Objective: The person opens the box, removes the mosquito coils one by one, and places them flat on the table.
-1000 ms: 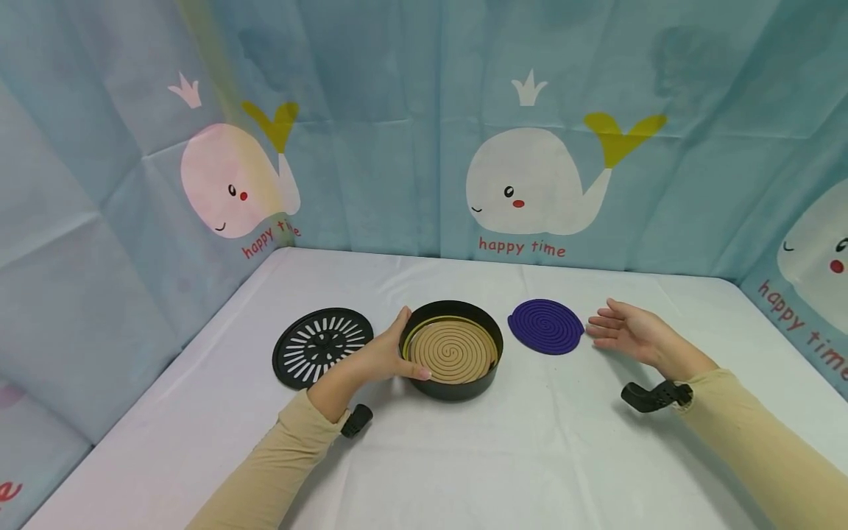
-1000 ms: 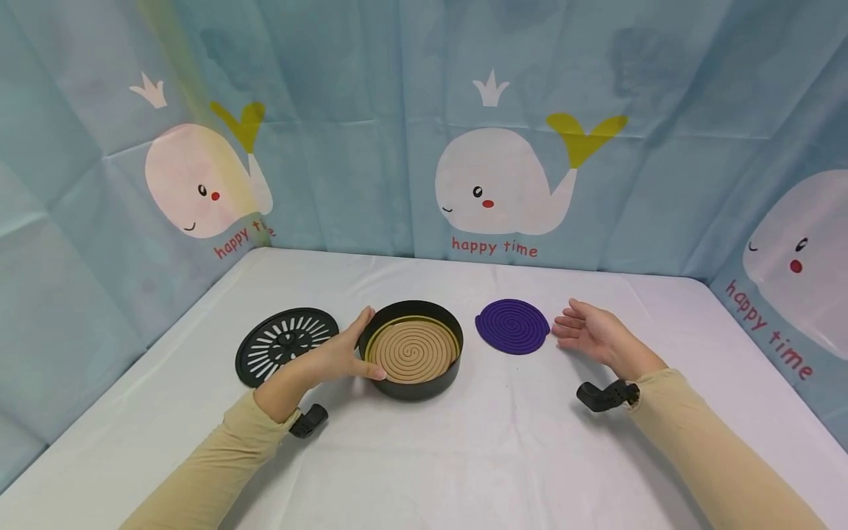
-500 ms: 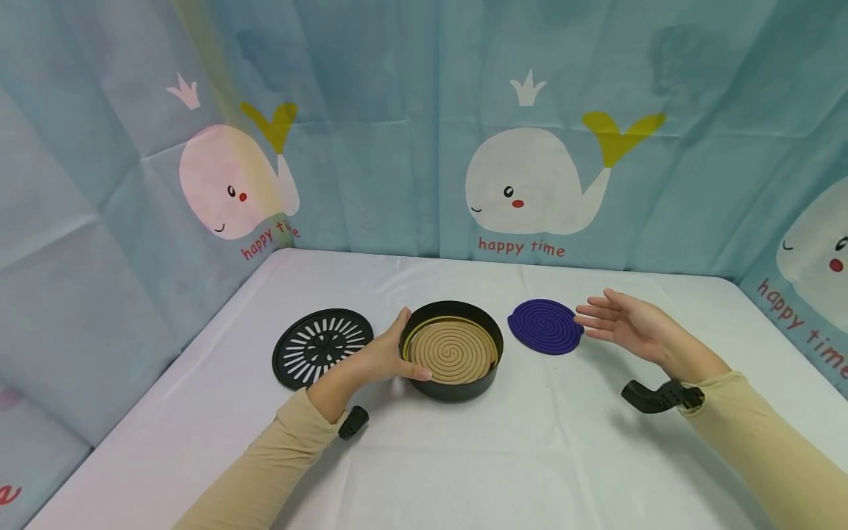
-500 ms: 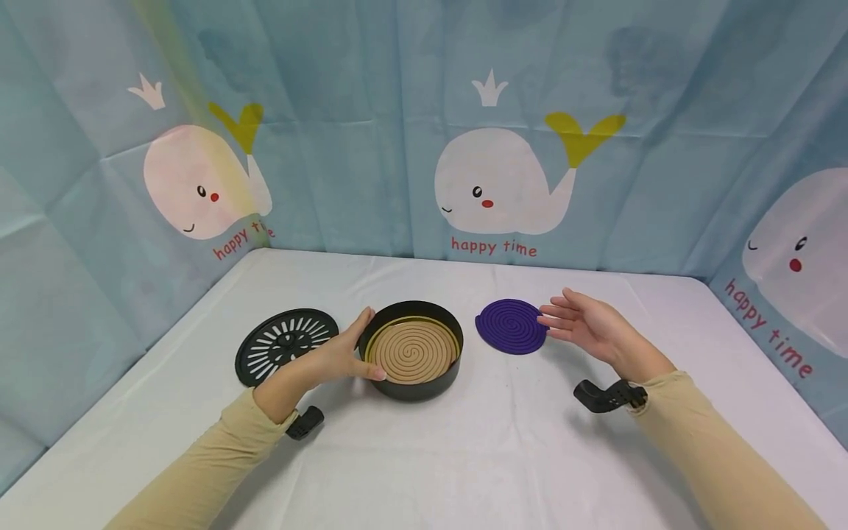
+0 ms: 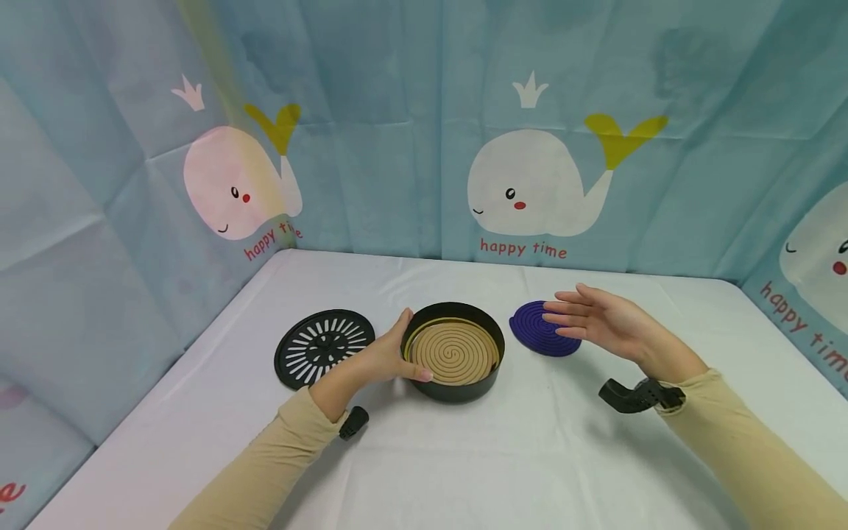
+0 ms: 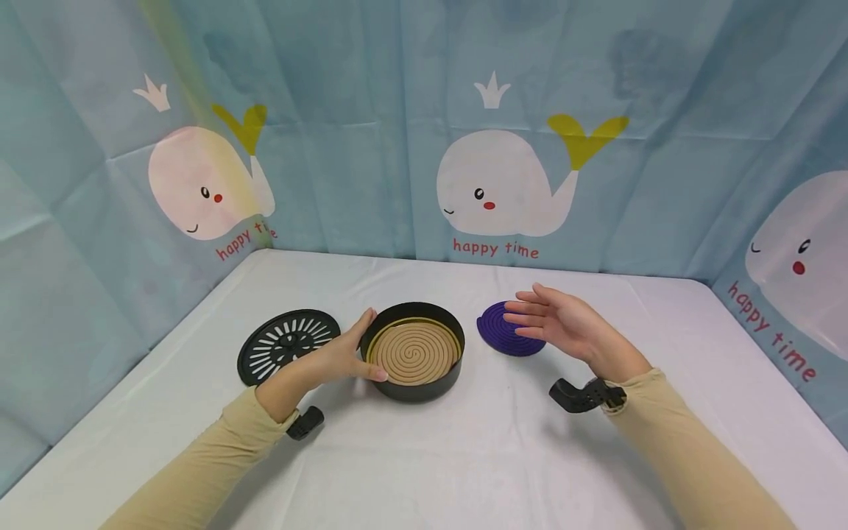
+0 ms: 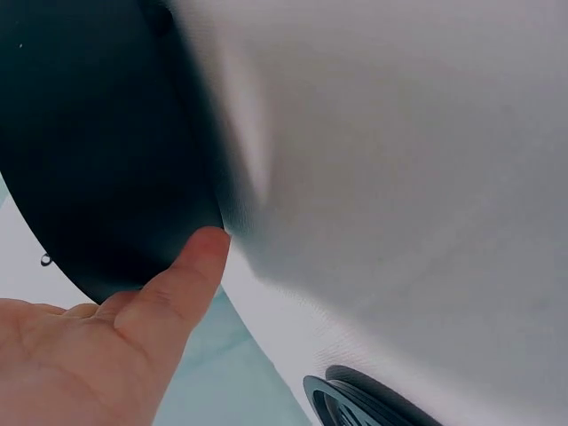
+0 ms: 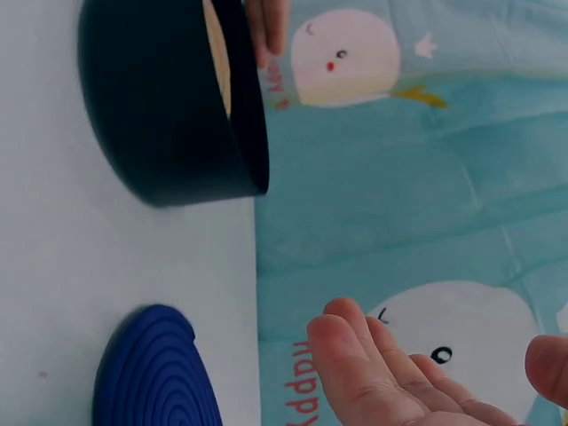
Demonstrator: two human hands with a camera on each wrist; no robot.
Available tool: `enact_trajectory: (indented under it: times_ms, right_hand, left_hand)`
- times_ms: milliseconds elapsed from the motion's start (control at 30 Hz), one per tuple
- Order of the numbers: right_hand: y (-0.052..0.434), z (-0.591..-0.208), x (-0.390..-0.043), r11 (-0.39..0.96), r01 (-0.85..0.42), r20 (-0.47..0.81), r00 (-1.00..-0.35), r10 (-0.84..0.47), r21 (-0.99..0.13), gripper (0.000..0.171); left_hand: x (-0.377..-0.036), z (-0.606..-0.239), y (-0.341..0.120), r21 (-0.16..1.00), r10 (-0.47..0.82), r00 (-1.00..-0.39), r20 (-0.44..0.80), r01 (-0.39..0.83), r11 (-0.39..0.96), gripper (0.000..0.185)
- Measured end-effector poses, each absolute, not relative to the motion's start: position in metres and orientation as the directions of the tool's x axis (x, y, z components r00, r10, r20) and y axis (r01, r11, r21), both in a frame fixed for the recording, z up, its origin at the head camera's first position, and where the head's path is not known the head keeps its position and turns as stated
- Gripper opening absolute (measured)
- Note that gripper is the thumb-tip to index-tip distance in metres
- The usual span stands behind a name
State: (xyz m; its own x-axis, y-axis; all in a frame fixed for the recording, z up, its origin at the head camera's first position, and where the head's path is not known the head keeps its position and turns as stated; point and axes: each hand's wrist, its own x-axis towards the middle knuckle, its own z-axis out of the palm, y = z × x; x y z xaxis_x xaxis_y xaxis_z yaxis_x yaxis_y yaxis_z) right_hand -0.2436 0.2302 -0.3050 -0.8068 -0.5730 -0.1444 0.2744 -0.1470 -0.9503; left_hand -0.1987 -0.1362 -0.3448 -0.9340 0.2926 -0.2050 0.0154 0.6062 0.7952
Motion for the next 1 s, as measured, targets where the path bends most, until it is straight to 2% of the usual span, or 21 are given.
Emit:
enact_trajectory:
  times_ms: [533, 733, 1000]
  right_hand:
    - [0.186, -0.302, -0.241, -0.114, 0.310, -0.191, -0.794, -0.577, -0.944, 0.066]
    - [0.171, -0.305, -0.242, -0.076, 0.276, -0.178, -0.782, -0.597, -0.958, 0.065]
    - [0.148, -0.317, -0.246, -0.097, 0.269, -0.162, -0.790, -0.591, -0.958, 0.062]
  left_hand:
    - [-0.197, -0.345, -0.136, 0.797, 0.291, -0.935, -0.201, 0.016, 0.603, 0.120]
    - [-0.197, -0.344, -0.137, 0.795, 0.299, -0.934, -0.196, 0.027, 0.607, 0.120]
    - [-0.197, -0.345, -0.137, 0.803, 0.306, -0.931, -0.198, 0.025, 0.596, 0.120]
